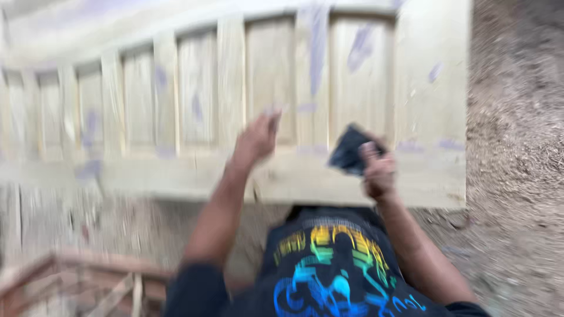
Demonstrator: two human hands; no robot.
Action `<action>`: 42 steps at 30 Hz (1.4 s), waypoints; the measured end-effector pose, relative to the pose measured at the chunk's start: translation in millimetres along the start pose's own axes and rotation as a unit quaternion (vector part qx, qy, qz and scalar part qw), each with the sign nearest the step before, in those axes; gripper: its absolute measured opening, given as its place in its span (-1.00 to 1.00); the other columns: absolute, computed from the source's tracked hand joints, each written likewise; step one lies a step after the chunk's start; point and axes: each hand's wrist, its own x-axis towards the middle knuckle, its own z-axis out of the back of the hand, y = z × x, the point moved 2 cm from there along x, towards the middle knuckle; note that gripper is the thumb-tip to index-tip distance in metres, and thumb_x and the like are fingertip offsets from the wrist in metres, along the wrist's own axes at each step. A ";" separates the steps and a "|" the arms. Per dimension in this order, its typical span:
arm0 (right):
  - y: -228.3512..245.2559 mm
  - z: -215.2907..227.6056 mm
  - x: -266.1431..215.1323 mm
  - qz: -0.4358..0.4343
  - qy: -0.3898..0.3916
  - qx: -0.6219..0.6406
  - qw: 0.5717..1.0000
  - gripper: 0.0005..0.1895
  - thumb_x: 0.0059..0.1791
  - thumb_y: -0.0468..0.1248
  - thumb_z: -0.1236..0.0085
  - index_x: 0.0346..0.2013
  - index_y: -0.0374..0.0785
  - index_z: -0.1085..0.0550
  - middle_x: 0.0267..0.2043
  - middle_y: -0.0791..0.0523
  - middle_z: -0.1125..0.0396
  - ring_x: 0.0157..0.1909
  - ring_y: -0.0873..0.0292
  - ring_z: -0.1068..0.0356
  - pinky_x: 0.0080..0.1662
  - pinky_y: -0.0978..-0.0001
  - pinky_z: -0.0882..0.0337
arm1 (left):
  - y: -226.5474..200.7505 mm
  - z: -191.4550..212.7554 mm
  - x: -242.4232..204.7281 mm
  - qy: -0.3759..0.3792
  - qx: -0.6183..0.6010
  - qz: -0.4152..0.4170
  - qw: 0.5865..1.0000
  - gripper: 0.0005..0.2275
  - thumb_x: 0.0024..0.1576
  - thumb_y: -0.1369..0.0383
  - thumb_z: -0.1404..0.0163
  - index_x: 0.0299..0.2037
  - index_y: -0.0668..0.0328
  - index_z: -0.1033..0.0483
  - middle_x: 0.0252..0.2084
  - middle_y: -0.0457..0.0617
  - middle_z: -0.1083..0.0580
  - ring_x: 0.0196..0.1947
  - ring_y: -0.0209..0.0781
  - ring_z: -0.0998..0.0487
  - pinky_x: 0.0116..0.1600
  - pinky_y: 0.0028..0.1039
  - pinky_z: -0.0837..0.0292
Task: The person applies wood filler to a wooden door using a putty knife, spreading it into the grooves and recessed panels. The person repeatedly scoops filler from a container and smooths it across the door surface.
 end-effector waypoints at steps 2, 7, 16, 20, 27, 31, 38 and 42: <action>4.8 -68.6 11.2 -0.087 0.013 0.107 0.990 -0.62 0.08 -0.18 -0.04 0.14 -0.29 -0.40 -0.04 0.03 -0.45 -0.11 0.11 -0.49 -0.17 0.17 -0.55 | -34.7 45.1 -34.2 -0.011 -0.138 -0.093 0.986 -0.66 0.34 0.40 0.12 0.32 0.01 -0.40 0.06 0.08 -0.50 0.03 0.09 -0.58 0.13 -0.15 -0.60; 32.9 -147.4 -6.2 -0.075 0.114 0.224 0.965 -0.59 0.10 -0.26 -0.08 0.22 -0.36 -0.37 0.04 -0.05 -0.44 -0.02 0.08 -0.52 0.02 0.19 -0.58 | -80.9 99.1 -111.4 -0.175 -0.048 -0.374 0.910 -0.60 0.17 0.38 -0.15 0.23 -0.08 -0.46 0.24 -0.04 -0.35 0.27 -0.01 -0.33 0.32 -0.13 -0.34; 49.2 -156.1 -6.0 -0.048 0.178 0.157 0.970 -0.65 0.09 -0.30 -0.09 0.16 -0.35 -0.43 -0.03 -0.01 -0.47 -0.07 0.10 -0.51 -0.05 0.20 -0.60 | -18.9 116.2 -87.6 -0.180 0.046 -0.188 0.964 -0.60 0.18 0.45 -0.13 0.26 0.01 -0.48 0.18 -0.07 -0.44 0.21 -0.05 -0.42 0.27 -0.17 -0.41; 54.3 -158.4 12.5 0.106 0.166 -0.108 0.974 -0.69 0.15 -0.28 -0.08 0.13 -0.41 -0.48 -0.04 0.02 -0.48 -0.05 0.21 -0.44 -0.01 0.40 -0.50 | -16.9 122.3 -67.1 -0.134 0.030 -0.180 0.974 -0.62 0.14 0.45 -0.05 0.19 -0.05 -0.51 0.12 -0.08 -0.53 0.11 -0.02 -0.49 0.15 -0.20 -0.45; 111.2 -102.6 26.1 0.260 -0.124 -0.100 0.952 -0.75 0.18 -0.25 -0.09 0.01 -0.42 -0.52 -0.24 0.08 -0.34 -0.25 0.23 -0.32 -0.18 0.46 -0.37 | 25.0 29.9 -31.7 0.014 0.023 -0.033 0.999 -0.73 0.31 0.38 0.09 0.18 -0.12 -0.51 0.12 -0.02 -0.51 0.04 0.09 -0.49 0.03 -0.09 -0.49; 131.5 -38.8 8.3 0.330 -0.145 0.011 0.933 -0.73 0.18 -0.27 -0.10 0.11 -0.39 -0.44 -0.03 0.08 -0.48 0.00 0.16 -0.52 0.05 0.41 -0.62 | 57.9 -42.8 6.8 0.017 0.068 0.098 0.993 -0.57 0.19 0.42 0.10 0.31 -0.09 -0.35 0.23 -0.06 -0.42 0.19 0.16 -0.38 0.10 0.04 -0.46; 91.2 56.4 -46.8 0.320 -0.158 -0.049 0.933 -0.85 0.31 -0.37 -0.08 -0.02 -0.47 -0.47 -0.25 0.08 -0.37 -0.25 0.25 -0.44 -0.16 0.51 -0.55 | 74.0 -121.3 30.4 0.034 0.131 0.204 0.970 -0.39 0.10 0.38 0.09 0.44 -0.19 -0.13 0.36 0.02 -0.20 0.31 0.26 -0.18 0.22 0.23 -0.19; 69.9 93.1 -76.6 0.270 -0.244 -0.049 0.930 -0.76 0.25 -0.42 -0.06 0.20 -0.49 -0.45 -0.04 0.08 -0.42 -0.07 0.29 -0.41 0.02 0.58 -0.47 | 72.7 -115.2 10.9 0.063 0.118 0.193 0.972 -0.38 0.07 0.37 0.06 0.42 -0.24 -0.18 0.37 -0.01 -0.21 0.37 0.19 -0.15 0.26 0.18 -0.20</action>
